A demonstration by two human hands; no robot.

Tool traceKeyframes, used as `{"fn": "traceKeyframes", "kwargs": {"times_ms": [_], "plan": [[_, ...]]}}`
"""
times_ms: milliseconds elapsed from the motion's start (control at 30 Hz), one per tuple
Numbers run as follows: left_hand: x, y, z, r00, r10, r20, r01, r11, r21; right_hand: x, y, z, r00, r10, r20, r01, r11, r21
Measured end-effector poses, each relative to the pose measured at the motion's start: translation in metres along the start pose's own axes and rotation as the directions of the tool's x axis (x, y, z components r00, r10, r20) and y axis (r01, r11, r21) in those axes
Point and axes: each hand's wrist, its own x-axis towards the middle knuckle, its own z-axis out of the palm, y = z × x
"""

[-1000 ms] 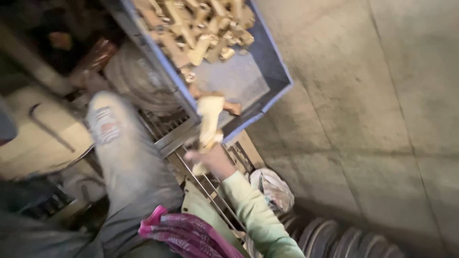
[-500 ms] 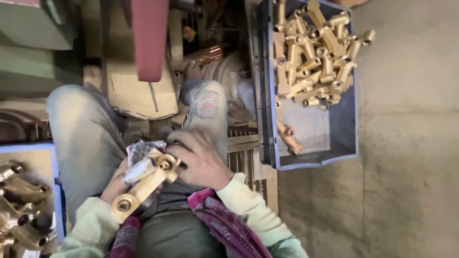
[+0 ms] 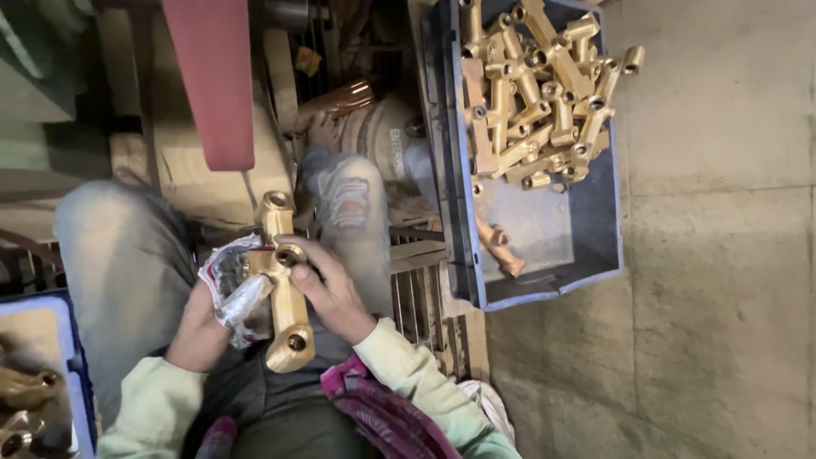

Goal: The person sits on the floor and uses a belt sander to polish brass metal parts. They hold each part with a cloth, press it against the moving belt, and then place the finished part into a blue crate.

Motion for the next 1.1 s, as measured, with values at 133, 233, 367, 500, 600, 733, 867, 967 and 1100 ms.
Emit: {"fn": "traceKeyframes", "kwargs": {"times_ms": [133, 233, 367, 500, 600, 733, 867, 967, 1100], "plan": [[0.036, 0.014, -0.022, 0.992, -0.079, 0.099, 0.041, 0.94, 0.339, 0.025, 0.024, -0.001, 0.989, 0.037, -0.144, -0.035, 0.999, 0.018], [0.061, 0.022, -0.032, 0.981, -0.181, 0.064, 0.133, 0.879, 0.459, 0.054, 0.038, -0.006, 0.988, -0.065, -0.143, 0.049, 0.992, -0.118], [0.088, 0.025, -0.038, 0.913, -0.403, -0.07, 0.398, 0.838, 0.373, 0.088, 0.053, -0.012, 0.996, -0.012, -0.087, -0.001, 0.988, -0.155], [0.106, 0.015, -0.032, 0.924, -0.354, -0.144, 0.381, 0.888, 0.257, 0.119, 0.057, -0.014, 0.994, 0.056, -0.091, -0.07, 0.985, -0.161], [0.108, 0.004, -0.033, 0.89, -0.424, -0.169, 0.449, 0.879, 0.158, 0.127, 0.059, -0.016, 0.987, 0.153, -0.055, -0.16, 0.975, -0.153], [0.11, -0.002, -0.034, 0.917, -0.358, -0.176, 0.369, 0.929, 0.035, 0.135, 0.059, -0.013, 0.979, 0.195, -0.066, -0.201, 0.975, -0.095], [0.112, -0.008, -0.03, 0.931, -0.295, -0.216, 0.309, 0.951, 0.03, 0.142, 0.066, -0.011, 0.98, 0.188, -0.06, -0.192, 0.978, -0.078], [0.112, -0.009, -0.028, 0.935, -0.262, -0.24, 0.274, 0.962, 0.019, 0.145, 0.07, -0.01, 0.971, 0.235, -0.038, -0.237, 0.971, -0.038], [0.116, -0.002, -0.027, 0.908, -0.321, -0.269, 0.34, 0.94, 0.025, 0.15, 0.069, -0.009, 0.964, 0.266, -0.018, -0.266, 0.964, 0.005]]}}
